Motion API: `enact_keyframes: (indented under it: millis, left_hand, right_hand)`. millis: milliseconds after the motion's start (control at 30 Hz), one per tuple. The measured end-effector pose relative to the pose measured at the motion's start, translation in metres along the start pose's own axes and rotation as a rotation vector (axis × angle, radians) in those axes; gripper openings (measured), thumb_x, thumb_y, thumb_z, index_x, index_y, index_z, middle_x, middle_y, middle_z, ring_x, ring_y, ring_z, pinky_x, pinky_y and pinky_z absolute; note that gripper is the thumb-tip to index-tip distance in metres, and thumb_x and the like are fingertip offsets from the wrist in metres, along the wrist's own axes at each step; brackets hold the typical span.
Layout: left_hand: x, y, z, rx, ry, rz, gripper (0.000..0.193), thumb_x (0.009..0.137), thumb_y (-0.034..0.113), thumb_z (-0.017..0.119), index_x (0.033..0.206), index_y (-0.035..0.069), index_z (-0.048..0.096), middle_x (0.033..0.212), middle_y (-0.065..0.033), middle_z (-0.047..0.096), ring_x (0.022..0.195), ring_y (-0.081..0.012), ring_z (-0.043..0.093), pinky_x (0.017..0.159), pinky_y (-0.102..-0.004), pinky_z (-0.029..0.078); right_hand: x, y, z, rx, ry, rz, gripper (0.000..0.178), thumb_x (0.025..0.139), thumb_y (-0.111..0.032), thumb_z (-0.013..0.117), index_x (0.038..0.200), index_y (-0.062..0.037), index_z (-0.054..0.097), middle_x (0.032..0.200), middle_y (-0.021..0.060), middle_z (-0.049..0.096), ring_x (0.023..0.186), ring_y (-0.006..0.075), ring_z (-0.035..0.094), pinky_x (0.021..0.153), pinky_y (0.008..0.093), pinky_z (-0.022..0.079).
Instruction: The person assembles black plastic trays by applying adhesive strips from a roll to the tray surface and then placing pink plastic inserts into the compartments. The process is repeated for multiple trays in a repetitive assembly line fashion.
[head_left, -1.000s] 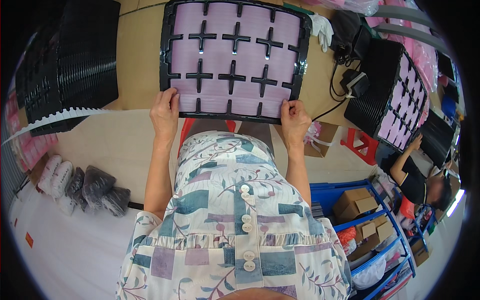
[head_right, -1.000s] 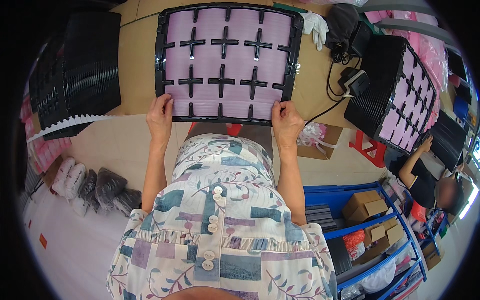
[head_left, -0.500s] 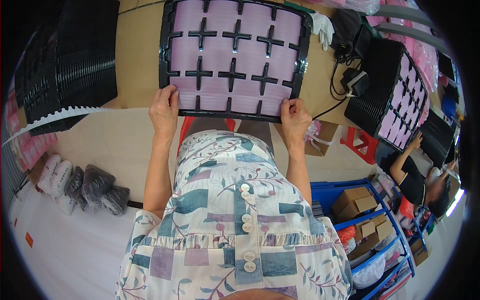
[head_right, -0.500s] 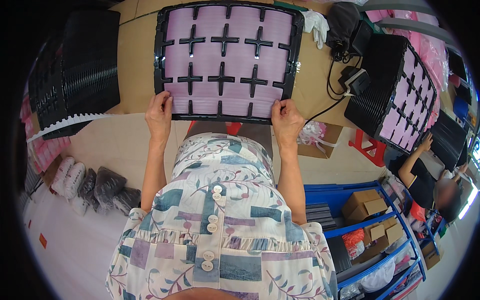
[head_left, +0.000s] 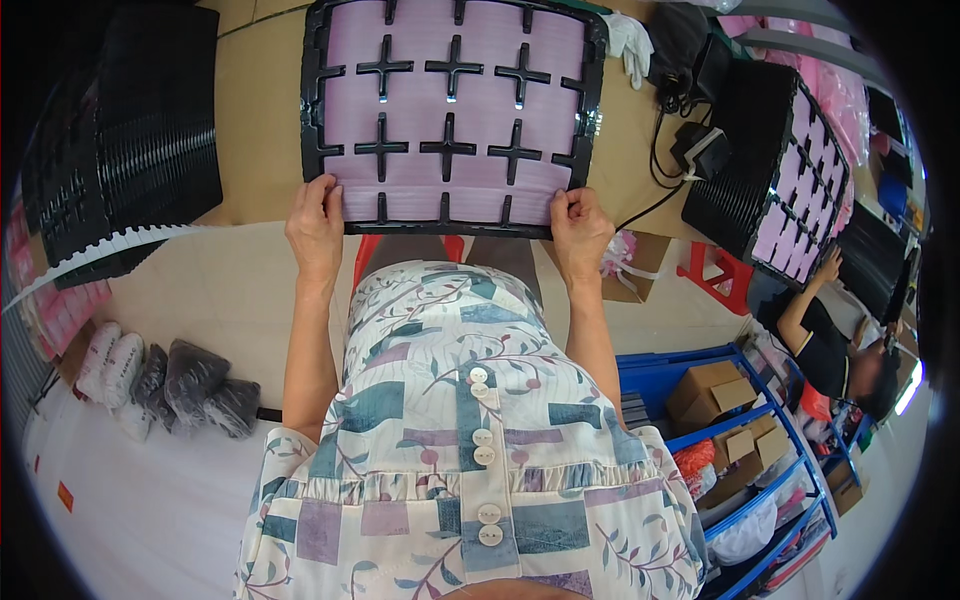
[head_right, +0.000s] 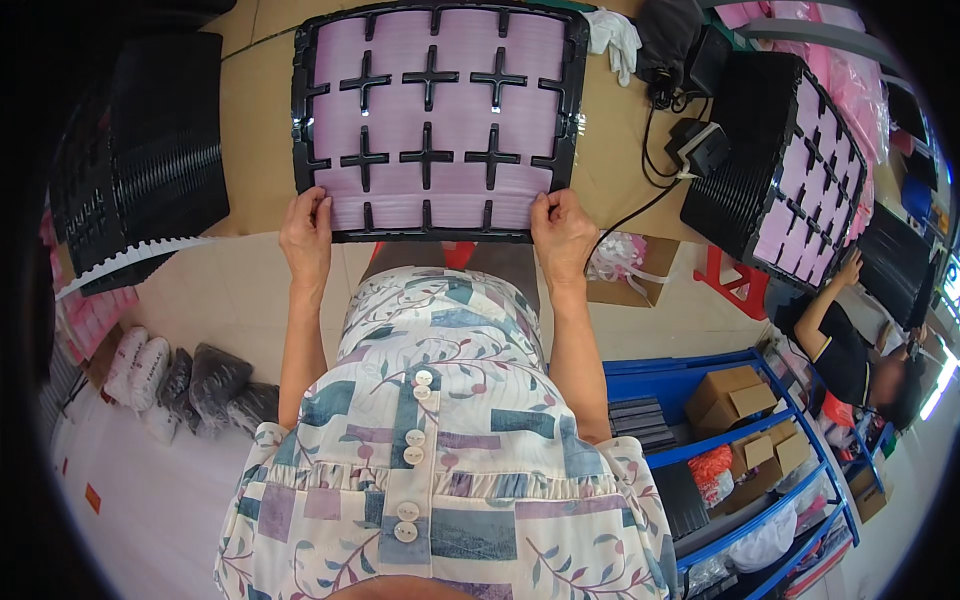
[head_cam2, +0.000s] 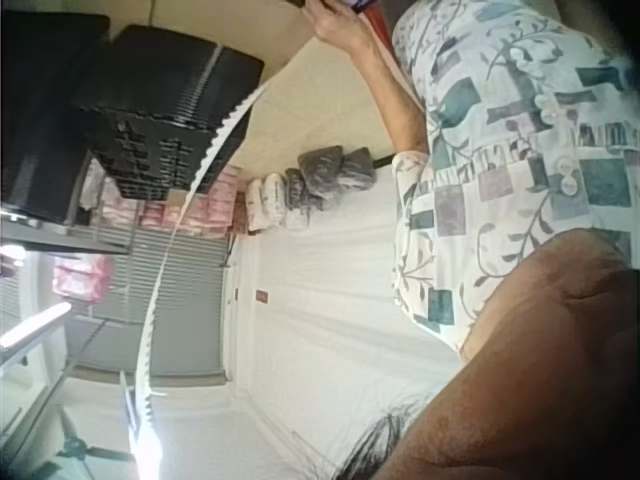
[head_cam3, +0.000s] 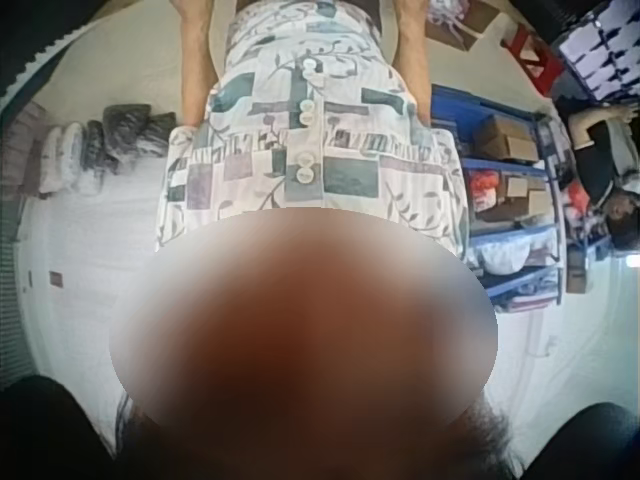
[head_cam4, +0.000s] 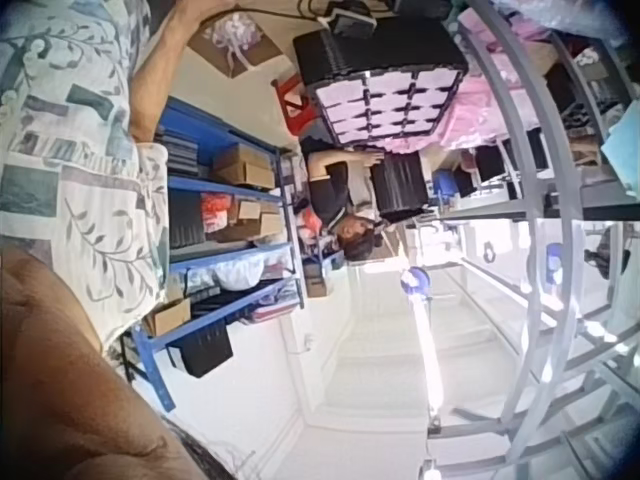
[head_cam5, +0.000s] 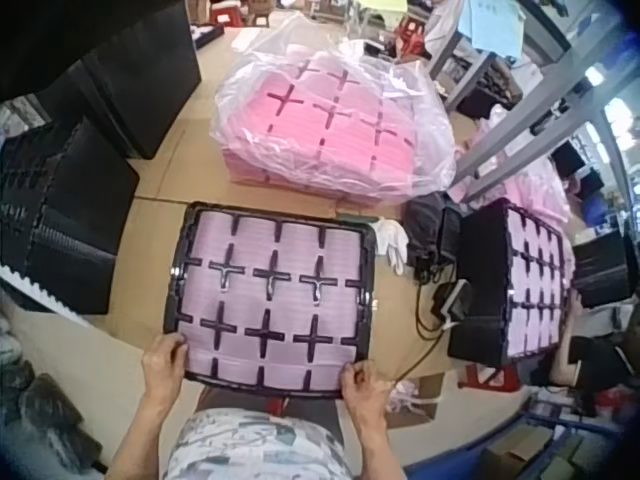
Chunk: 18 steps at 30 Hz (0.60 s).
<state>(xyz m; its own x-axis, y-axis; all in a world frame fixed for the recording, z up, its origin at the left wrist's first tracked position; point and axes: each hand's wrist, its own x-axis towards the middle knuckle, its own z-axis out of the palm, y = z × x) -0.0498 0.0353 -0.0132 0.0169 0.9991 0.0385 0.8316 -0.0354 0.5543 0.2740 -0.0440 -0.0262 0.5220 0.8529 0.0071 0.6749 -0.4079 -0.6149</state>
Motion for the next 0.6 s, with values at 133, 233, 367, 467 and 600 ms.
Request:
enact_keyframes:
  millis: [133,233,367,467,600]
  left_hand:
    - [-0.0002,-0.0013,0.0014,0.013,0.006,0.018,0.013,0.086,0.004,0.067,0.099,0.003,0.066,0.085,-0.0119,0.064,0.074,-0.0297,0.062,0.068,-0.0388,0.05]
    - [-0.0002,-0.0011,0.0016,0.022,0.007,0.024,0.013,0.086,0.004,0.067,0.099,0.003,0.066,0.085,-0.0119,0.063,0.075,-0.0298,0.062,0.068,-0.0389,0.05]
    - [-0.0009,-0.0008,0.001,0.032,-0.003,0.021,0.013,0.086,0.005,0.068,0.099,0.004,0.066,0.089,-0.0116,0.062,0.074,-0.0291,0.062,0.066,-0.0387,0.051]
    - [-0.0023,0.0012,0.0004,0.056,0.019,0.033,0.015,0.086,0.006,0.068,0.101,0.004,0.066,0.094,-0.012,0.059,0.074,-0.0285,0.061,0.064,-0.0382,0.051]
    - [-0.0037,0.0032,-0.0004,0.082,0.036,0.025,0.018,0.085,0.006,0.069,0.103,0.004,0.067,0.097,-0.013,0.057,0.081,-0.0291,0.06,0.069,-0.039,0.051]
  right_hand:
    - [-0.0003,-0.0022,-0.0015,0.002,0.001,0.004,0.018,0.082,-0.014,0.071,0.071,-0.0044,0.06,0.052,0.0095,0.052,0.043,0.0244,0.053,0.046,0.0366,0.043]
    - [0.0,-0.0027,-0.0011,-0.018,0.006,0.004,0.019,0.081,-0.014,0.072,0.069,-0.0042,0.059,0.051,0.0094,0.052,0.043,0.0244,0.052,0.046,0.0368,0.043]
    - [-0.0015,-0.003,-0.0008,-0.023,0.028,0.003,0.018,0.08,-0.014,0.074,0.074,-0.0046,0.06,0.051,0.0079,0.051,0.043,0.024,0.052,0.046,0.0368,0.043]
    - [-0.0032,-0.0025,-0.001,-0.002,0.052,0.014,0.017,0.079,-0.014,0.075,0.078,-0.0048,0.06,0.051,0.0067,0.05,0.043,0.0235,0.051,0.046,0.0366,0.042]
    - [-0.0075,-0.0058,-0.0085,0.03,0.016,0.021,0.014,0.081,-0.009,0.072,0.08,-0.0036,0.06,0.055,0.0066,0.052,0.046,0.0235,0.052,0.047,0.036,0.042]
